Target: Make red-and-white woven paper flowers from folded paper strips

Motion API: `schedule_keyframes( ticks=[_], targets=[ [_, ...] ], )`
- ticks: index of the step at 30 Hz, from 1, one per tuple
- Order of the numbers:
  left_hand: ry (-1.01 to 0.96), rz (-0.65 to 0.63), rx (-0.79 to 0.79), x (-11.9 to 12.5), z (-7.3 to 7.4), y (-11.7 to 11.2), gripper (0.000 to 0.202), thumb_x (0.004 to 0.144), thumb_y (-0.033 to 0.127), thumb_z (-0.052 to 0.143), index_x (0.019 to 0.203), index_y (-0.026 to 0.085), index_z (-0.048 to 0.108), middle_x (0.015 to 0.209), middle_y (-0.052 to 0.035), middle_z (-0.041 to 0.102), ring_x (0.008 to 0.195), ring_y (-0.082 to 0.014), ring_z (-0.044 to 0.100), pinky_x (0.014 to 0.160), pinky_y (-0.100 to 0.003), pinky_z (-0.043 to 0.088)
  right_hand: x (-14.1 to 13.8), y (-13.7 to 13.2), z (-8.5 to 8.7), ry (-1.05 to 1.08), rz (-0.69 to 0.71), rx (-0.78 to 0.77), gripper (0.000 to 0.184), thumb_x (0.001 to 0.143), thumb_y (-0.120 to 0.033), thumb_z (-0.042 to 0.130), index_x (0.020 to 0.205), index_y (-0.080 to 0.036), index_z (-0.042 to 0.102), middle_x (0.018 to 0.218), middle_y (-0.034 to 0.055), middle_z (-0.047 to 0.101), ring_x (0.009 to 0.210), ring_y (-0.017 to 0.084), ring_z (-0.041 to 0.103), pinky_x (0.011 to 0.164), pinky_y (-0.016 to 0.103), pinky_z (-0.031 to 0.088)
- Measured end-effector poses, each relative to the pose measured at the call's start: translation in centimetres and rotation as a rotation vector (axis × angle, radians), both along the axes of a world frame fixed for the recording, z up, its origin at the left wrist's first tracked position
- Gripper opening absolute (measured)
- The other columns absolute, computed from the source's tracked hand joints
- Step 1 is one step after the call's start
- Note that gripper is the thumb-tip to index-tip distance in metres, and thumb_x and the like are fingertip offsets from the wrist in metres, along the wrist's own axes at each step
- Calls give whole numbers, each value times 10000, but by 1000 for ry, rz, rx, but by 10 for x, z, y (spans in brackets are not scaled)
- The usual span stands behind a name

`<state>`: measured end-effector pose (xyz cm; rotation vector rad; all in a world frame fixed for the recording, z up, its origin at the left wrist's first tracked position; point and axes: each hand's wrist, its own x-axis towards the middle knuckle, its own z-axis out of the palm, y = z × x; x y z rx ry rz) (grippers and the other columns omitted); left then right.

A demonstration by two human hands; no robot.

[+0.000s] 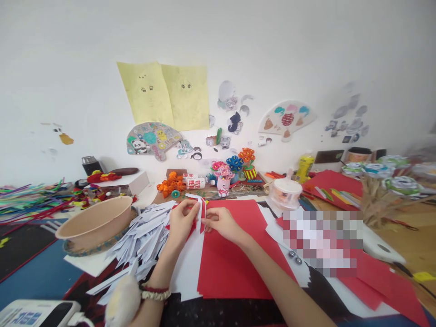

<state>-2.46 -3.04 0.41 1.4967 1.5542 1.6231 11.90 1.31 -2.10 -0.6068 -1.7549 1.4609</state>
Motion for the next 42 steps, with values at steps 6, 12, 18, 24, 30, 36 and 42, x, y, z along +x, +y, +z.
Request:
schedule_keyframes(
  ticks=[6, 12, 18, 24, 30, 36, 42],
  targets=[
    [-31, -24, -31, 1, -3, 2, 370, 705, 498, 671, 818, 147, 642, 517, 27, 576, 419, -102, 493, 422, -201, 353, 0, 1, -1, -3, 8, 3, 470, 674, -587, 714, 788, -132, 687, 644, 26, 650, 574, 157, 617, 618, 301, 517],
    [-47, -8, 0, -1, -5, 2, 344, 724, 503, 638, 795, 169, 599, 580, 38, 574, 442, -97, 495, 436, -206, 358, 1, 2, -2, 6, -19, 11, 409, 697, -547, 714, 783, -148, 679, 633, 16, 640, 582, 167, 622, 617, 302, 515],
    [-79, 5, 44, -2, -7, 4, 266, 816, 460, 540, 848, 206, 471, 629, 35, 615, 465, -101, 522, 488, -215, 407, 2, 3, -1, 17, -66, 14, 350, 706, -488, 723, 807, -157, 670, 659, 14, 635, 583, 166, 614, 602, 299, 518],
    [-124, -72, 40, 0, -3, 1, 329, 800, 476, 576, 936, 186, 506, 661, 17, 650, 499, -116, 576, 522, -226, 447, 2, 3, -1, 12, -50, 19, 342, 711, -478, 725, 803, -154, 666, 654, 14, 630, 566, 159, 603, 586, 292, 512],
    [-122, -144, 9, 5, -2, -1, 345, 725, 428, 677, 925, 168, 569, 649, 16, 625, 570, -132, 596, 553, -224, 449, 1, 3, -2, 23, -26, 25, 373, 713, -512, 718, 792, -152, 660, 612, -3, 601, 536, 145, 578, 571, 286, 502],
    [-164, -196, -41, 4, 1, -2, 338, 670, 436, 732, 799, 152, 601, 705, -15, 647, 595, -134, 591, 552, -218, 445, 1, 3, -4, 35, -8, 23, 404, 738, -546, 681, 796, -147, 683, 575, -8, 584, 522, 139, 558, 559, 282, 492],
    [-213, -189, -83, 2, 1, -3, 376, 664, 455, 739, 806, 125, 626, 562, 38, 545, 411, -62, 427, 390, -174, 304, 4, -2, 2, 60, -1, 4, 384, 776, -538, 650, 752, -155, 675, 564, -20, 556, 514, 124, 534, 555, 267, 474]
  ],
)
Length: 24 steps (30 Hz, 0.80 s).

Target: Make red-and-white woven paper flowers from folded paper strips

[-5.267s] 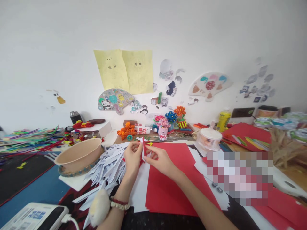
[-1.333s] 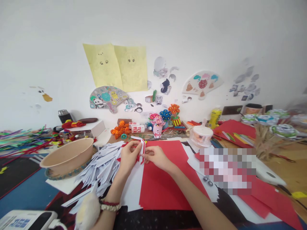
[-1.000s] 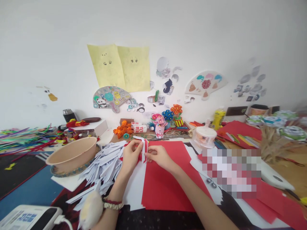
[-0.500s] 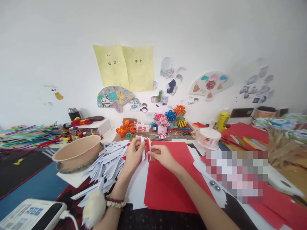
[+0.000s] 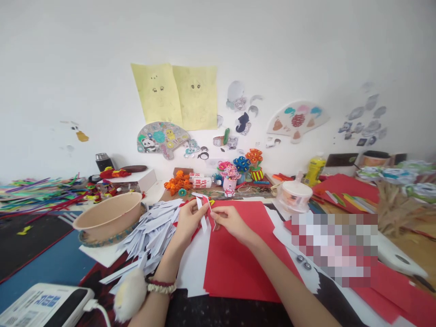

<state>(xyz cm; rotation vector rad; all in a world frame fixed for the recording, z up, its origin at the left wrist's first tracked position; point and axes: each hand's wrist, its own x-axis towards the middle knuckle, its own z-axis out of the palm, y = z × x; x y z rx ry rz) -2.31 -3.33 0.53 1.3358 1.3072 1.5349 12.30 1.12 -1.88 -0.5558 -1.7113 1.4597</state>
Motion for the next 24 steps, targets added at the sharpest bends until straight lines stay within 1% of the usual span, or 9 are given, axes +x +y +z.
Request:
schedule_keyframes(
  ticks=[2, 5, 7, 9, 12, 14, 19, 21, 24],
  targets=[
    [-5, 6, -1, 0, 1, -1, 385, 665, 452, 741, 821, 117, 634, 553, 47, 528, 397, -48, 390, 382, -170, 285, 0, 0, 1, 14, -8, -11, 386, 775, -536, 650, 726, -153, 668, 566, -19, 553, 515, 118, 524, 547, 260, 467],
    [3, 18, 5, 0, 2, -2, 392, 673, 458, 735, 830, 110, 645, 514, 60, 502, 392, -46, 368, 389, -171, 280, -1, 2, -1, 42, -51, -33, 385, 754, -526, 674, 844, -152, 677, 663, 1, 605, 517, 114, 529, 531, 263, 470],
    [17, 28, 12, 0, 3, -2, 390, 676, 461, 733, 824, 110, 653, 492, 60, 505, 404, -59, 394, 406, -176, 299, -1, 4, -2, 64, -91, -45, 408, 729, -517, 699, 930, -163, 661, 751, 17, 632, 532, 119, 542, 513, 265, 473],
    [35, 35, 17, 0, 3, -2, 387, 676, 466, 732, 811, 110, 660, 500, 41, 544, 435, -81, 450, 430, -184, 332, -1, 7, -3, 81, -122, -49, 391, 705, -499, 723, 910, -175, 647, 784, 18, 635, 550, 120, 550, 516, 262, 476],
    [65, 32, 23, 0, 3, -2, 398, 671, 483, 728, 806, 113, 674, 566, -6, 632, 503, -125, 544, 475, -205, 392, -1, 7, -3, 85, -139, -44, 331, 689, -467, 741, 801, -172, 641, 733, 5, 627, 568, 121, 556, 556, 263, 478],
    [86, 26, 26, -1, 2, -1, 411, 665, 492, 727, 819, 113, 684, 629, -38, 680, 551, -155, 592, 511, -225, 433, 0, 7, -2, 81, -143, -43, 318, 688, -459, 742, 773, -170, 639, 709, 1, 623, 574, 125, 561, 566, 263, 476],
    [135, 36, 30, -3, -2, 2, 400, 657, 475, 732, 828, 116, 689, 720, -73, 721, 683, -214, 655, 591, -262, 490, -1, 4, 0, 85, -152, -66, 324, 685, -465, 736, 803, -185, 623, 746, -6, 624, 561, 119, 561, 547, 257, 469],
    [151, 39, 31, -4, -4, 3, 393, 660, 468, 727, 828, 115, 685, 732, -74, 722, 697, -219, 658, 606, -270, 497, 0, 3, 1, 77, -142, -74, 331, 683, -467, 736, 816, -179, 639, 719, -4, 626, 543, 117, 552, 547, 260, 466],
    [173, 46, 32, -4, -6, 4, 384, 656, 464, 723, 808, 115, 677, 727, -66, 716, 668, -208, 649, 597, -268, 492, 0, 3, 2, 67, -124, -83, 353, 690, -478, 728, 839, -164, 670, 674, -2, 624, 525, 115, 543, 550, 264, 464]
  ],
)
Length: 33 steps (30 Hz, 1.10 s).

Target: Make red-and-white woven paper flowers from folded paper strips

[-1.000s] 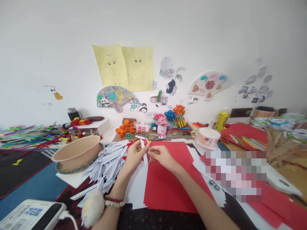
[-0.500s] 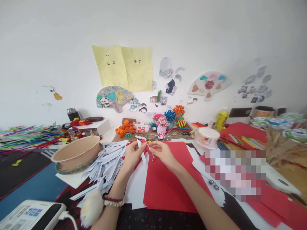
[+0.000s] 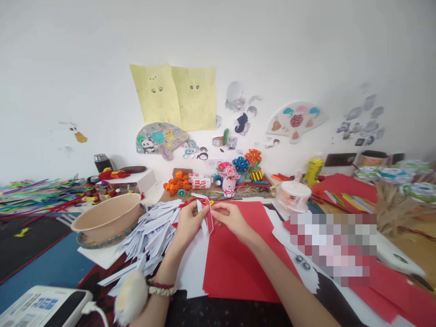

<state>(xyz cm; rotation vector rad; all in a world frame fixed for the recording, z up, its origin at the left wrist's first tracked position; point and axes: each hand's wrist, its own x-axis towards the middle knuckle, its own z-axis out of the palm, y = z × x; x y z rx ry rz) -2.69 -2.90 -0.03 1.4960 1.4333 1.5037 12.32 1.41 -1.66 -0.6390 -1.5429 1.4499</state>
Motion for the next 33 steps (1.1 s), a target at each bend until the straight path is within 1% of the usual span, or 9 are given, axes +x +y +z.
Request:
schedule_keyframes(
  ticks=[6, 12, 17, 21, 24, 30, 33],
  targets=[
    [45, 18, 5, 0, 0, 1, 367, 628, 477, 729, 712, 126, 661, 642, -28, 674, 612, -182, 614, 547, -239, 455, 0, 0, 0, -4, 13, -14, 380, 683, -503, 732, 826, -154, 685, 629, -4, 623, 500, 113, 544, 530, 259, 457],
    [69, 22, 5, -1, 0, 1, 360, 649, 483, 710, 708, 136, 635, 627, -14, 646, 613, -176, 598, 554, -239, 449, 1, 0, 0, 14, 9, -31, 379, 683, -512, 737, 803, -159, 670, 596, -22, 596, 507, 112, 552, 531, 250, 461],
    [74, 16, 3, 0, 0, 0, 337, 666, 460, 703, 697, 135, 618, 662, -28, 653, 633, -178, 600, 569, -242, 456, 1, 0, 0, 20, -3, -38, 365, 681, -500, 744, 794, -160, 675, 640, -9, 613, 548, 118, 560, 536, 247, 460],
    [76, 1, 7, 2, 2, -1, 336, 672, 459, 702, 679, 140, 598, 634, -12, 631, 574, -151, 568, 531, -227, 431, 1, 1, -1, 29, 6, -43, 374, 667, -501, 753, 794, -159, 671, 674, 8, 637, 604, 137, 589, 555, 254, 469],
    [78, -6, 15, 3, 2, -2, 346, 678, 468, 698, 671, 140, 588, 630, -4, 620, 556, -135, 549, 522, -219, 419, 1, 1, -2, 42, 29, -50, 385, 666, -500, 756, 801, -155, 654, 660, 9, 643, 593, 145, 613, 578, 271, 484],
    [93, -22, 20, 3, 2, -2, 381, 704, 512, 668, 704, 137, 596, 656, -8, 622, 561, -132, 544, 524, -218, 418, 1, 2, -1, 73, 41, -68, 429, 638, -457, 791, 910, -182, 604, 698, -18, 652, 539, 127, 606, 576, 276, 487],
    [129, -33, 11, 3, 2, -1, 395, 727, 534, 635, 686, 143, 599, 588, 14, 574, 487, -106, 477, 464, -204, 360, 2, 1, 1, 73, 42, -72, 465, 627, -437, 801, 963, -184, 602, 682, -23, 653, 548, 130, 606, 589, 278, 487]
  ],
)
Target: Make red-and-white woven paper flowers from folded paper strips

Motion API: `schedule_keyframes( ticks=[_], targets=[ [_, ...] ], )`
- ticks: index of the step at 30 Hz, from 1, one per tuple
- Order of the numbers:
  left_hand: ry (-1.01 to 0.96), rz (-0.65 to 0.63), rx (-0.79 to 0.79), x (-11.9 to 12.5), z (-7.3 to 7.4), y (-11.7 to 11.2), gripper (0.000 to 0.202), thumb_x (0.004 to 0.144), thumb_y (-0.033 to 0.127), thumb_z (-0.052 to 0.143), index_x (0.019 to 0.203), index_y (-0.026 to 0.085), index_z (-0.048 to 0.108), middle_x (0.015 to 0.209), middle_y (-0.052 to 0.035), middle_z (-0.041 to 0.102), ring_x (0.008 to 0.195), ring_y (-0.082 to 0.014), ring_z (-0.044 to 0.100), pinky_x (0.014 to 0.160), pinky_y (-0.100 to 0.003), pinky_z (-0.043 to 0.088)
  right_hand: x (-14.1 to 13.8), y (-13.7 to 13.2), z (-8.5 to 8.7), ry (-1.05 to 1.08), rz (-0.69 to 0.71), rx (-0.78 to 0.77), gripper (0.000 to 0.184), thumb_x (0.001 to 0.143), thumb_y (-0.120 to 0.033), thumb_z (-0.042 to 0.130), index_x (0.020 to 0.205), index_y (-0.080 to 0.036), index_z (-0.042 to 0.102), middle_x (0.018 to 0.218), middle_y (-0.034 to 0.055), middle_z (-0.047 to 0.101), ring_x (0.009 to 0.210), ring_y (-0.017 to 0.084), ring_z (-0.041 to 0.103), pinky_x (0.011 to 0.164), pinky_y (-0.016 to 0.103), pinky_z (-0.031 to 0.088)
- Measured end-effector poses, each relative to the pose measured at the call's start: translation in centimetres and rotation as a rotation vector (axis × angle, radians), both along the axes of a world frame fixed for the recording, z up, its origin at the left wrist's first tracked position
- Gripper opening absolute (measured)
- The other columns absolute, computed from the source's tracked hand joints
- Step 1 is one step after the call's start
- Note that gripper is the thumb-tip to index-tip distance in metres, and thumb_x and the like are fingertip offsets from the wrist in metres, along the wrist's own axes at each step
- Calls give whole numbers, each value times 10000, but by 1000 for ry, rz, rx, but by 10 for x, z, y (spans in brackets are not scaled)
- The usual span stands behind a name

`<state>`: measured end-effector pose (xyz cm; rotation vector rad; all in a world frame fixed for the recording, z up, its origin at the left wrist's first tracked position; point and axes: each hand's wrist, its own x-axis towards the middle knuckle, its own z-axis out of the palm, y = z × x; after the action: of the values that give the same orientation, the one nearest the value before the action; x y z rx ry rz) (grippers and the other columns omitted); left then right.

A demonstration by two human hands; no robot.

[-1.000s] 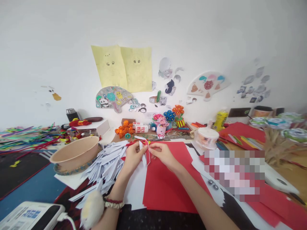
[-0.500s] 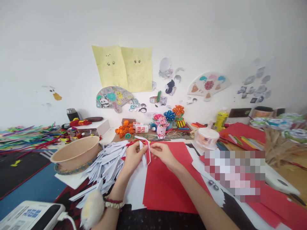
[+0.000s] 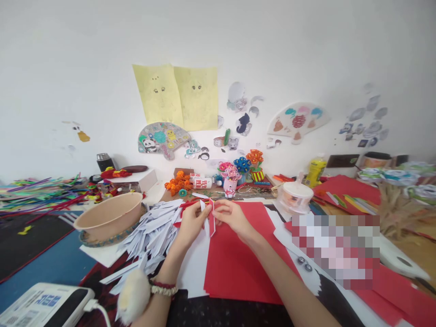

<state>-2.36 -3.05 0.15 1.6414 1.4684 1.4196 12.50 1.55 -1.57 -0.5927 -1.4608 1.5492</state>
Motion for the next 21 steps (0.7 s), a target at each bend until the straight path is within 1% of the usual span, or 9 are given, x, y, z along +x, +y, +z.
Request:
schedule_keyframes(
  ticks=[3, 6, 9, 13, 18, 21],
  targets=[
    [46, -2, -9, 0, 0, 0, 414, 757, 559, 589, 639, 162, 572, 498, 40, 506, 433, -97, 417, 431, -205, 311, 0, 0, -1, -10, -2, 1, 478, 612, -423, 811, 974, -185, 609, 663, -27, 646, 561, 138, 610, 597, 281, 488],
    [80, 7, -14, 1, 0, -1, 447, 806, 583, 509, 596, 188, 517, 443, 44, 476, 423, -112, 427, 439, -216, 311, -1, 0, -3, -20, -5, 9, 454, 608, -428, 808, 941, -185, 617, 665, -23, 643, 567, 138, 605, 597, 283, 492],
    [104, -10, -24, 4, 1, -3, 466, 829, 603, 450, 594, 204, 496, 423, 40, 481, 414, -126, 446, 448, -226, 326, -3, 1, -5, -31, -6, 28, 444, 614, -429, 801, 939, -191, 616, 679, -20, 645, 572, 137, 604, 598, 285, 498],
    [128, -27, -34, 6, 1, -5, 495, 830, 631, 423, 580, 209, 492, 418, 27, 501, 414, -137, 472, 462, -236, 346, -3, 1, -5, -55, -15, 54, 427, 618, -420, 799, 938, -199, 622, 677, -21, 641, 575, 140, 604, 588, 287, 504],
    [152, 3, -25, 4, 2, -5, 494, 838, 605, 420, 555, 206, 488, 416, 22, 504, 419, -138, 469, 476, -239, 339, -3, 0, -4, -68, -27, 73, 401, 639, -394, 786, 949, -199, 623, 681, -22, 625, 596, 141, 598, 584, 278, 500],
    [169, 36, -13, 2, 4, -4, 470, 828, 573, 446, 543, 203, 488, 413, 30, 483, 421, -133, 439, 482, -241, 315, -3, 0, -4, -71, -30, 75, 377, 658, -367, 773, 958, -194, 624, 682, -23, 615, 581, 127, 577, 566, 262, 491]
  ],
)
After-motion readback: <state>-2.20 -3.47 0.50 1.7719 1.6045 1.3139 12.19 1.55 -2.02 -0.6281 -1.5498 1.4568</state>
